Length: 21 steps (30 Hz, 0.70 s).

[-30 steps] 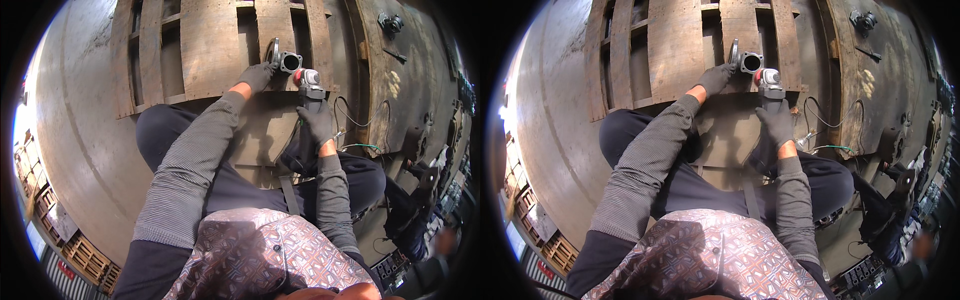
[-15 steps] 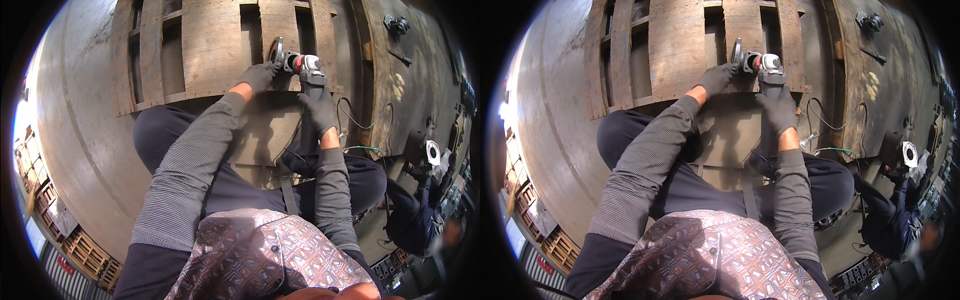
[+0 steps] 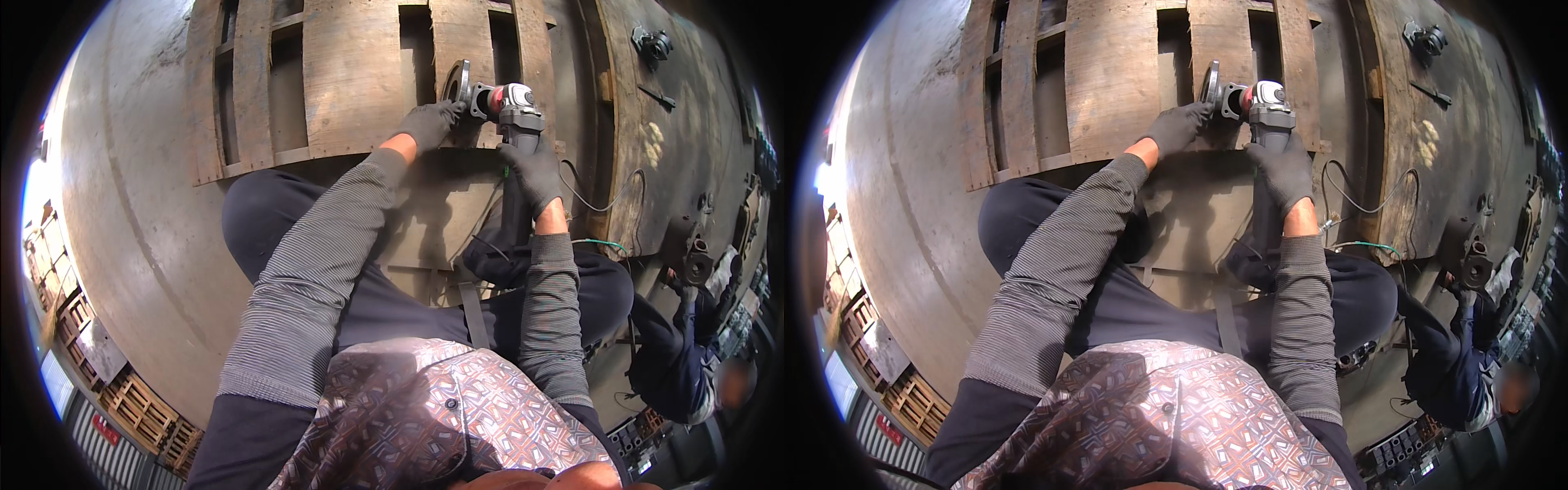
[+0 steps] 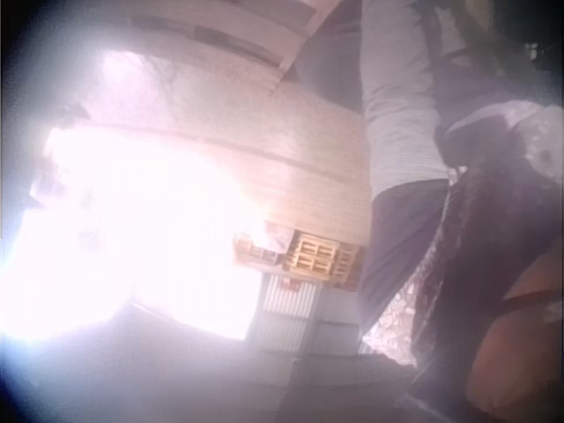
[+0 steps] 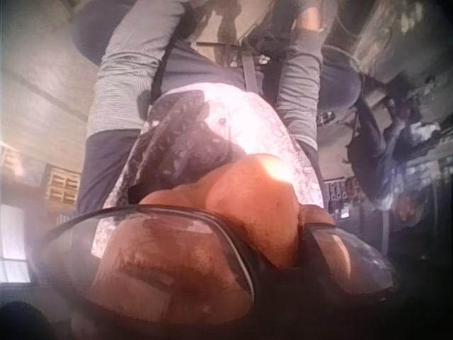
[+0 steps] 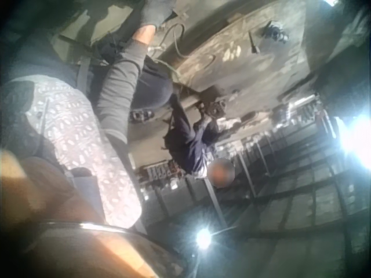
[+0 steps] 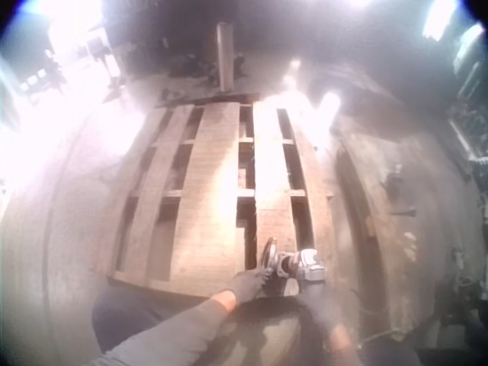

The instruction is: The person sits on the floor and uses a rotary tool and an angle grinder to smooth and clean a metal part. They repeatedly reposition the part and switch between tools to work on different surfaces.

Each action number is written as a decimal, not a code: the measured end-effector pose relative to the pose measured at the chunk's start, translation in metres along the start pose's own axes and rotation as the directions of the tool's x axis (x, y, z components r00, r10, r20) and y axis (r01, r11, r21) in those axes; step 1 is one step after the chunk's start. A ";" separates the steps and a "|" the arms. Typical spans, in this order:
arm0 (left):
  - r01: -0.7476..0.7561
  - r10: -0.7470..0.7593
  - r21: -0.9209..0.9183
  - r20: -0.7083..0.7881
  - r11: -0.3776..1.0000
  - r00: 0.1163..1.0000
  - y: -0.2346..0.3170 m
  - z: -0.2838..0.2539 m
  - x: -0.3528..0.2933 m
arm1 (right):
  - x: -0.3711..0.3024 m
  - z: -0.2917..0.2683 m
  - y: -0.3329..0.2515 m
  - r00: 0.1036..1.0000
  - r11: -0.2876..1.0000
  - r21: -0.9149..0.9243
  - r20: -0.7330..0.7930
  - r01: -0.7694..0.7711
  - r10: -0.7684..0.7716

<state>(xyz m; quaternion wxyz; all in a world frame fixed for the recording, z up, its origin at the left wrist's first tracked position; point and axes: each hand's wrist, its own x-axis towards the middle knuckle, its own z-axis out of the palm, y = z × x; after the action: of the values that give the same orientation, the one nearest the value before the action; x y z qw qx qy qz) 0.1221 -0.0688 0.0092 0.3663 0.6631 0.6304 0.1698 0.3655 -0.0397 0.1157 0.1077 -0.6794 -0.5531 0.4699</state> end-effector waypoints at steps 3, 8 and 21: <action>0.195 -0.194 -0.207 0.029 0.959 0.981 0.005 -0.005 0.000 | -0.002 -0.001 0.008 0.990 0.986 -0.095 0.019 0.140 -0.139; 0.314 -0.278 -0.308 0.156 0.898 0.948 0.015 -0.019 -0.003 | -0.006 0.007 0.017 0.991 0.992 0.045 0.049 0.120 -0.122; 0.234 -0.219 -0.209 0.091 0.950 0.971 0.005 -0.005 -0.003 | -0.013 -0.017 0.032 0.979 0.779 0.608 0.201 -0.154 0.036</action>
<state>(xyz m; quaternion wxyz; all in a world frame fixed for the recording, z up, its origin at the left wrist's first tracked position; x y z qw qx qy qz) 0.1219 -0.0702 0.0166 0.4745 0.5474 0.6674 0.1726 0.4003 -0.0562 0.1101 0.2509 -0.5884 -0.3404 0.6892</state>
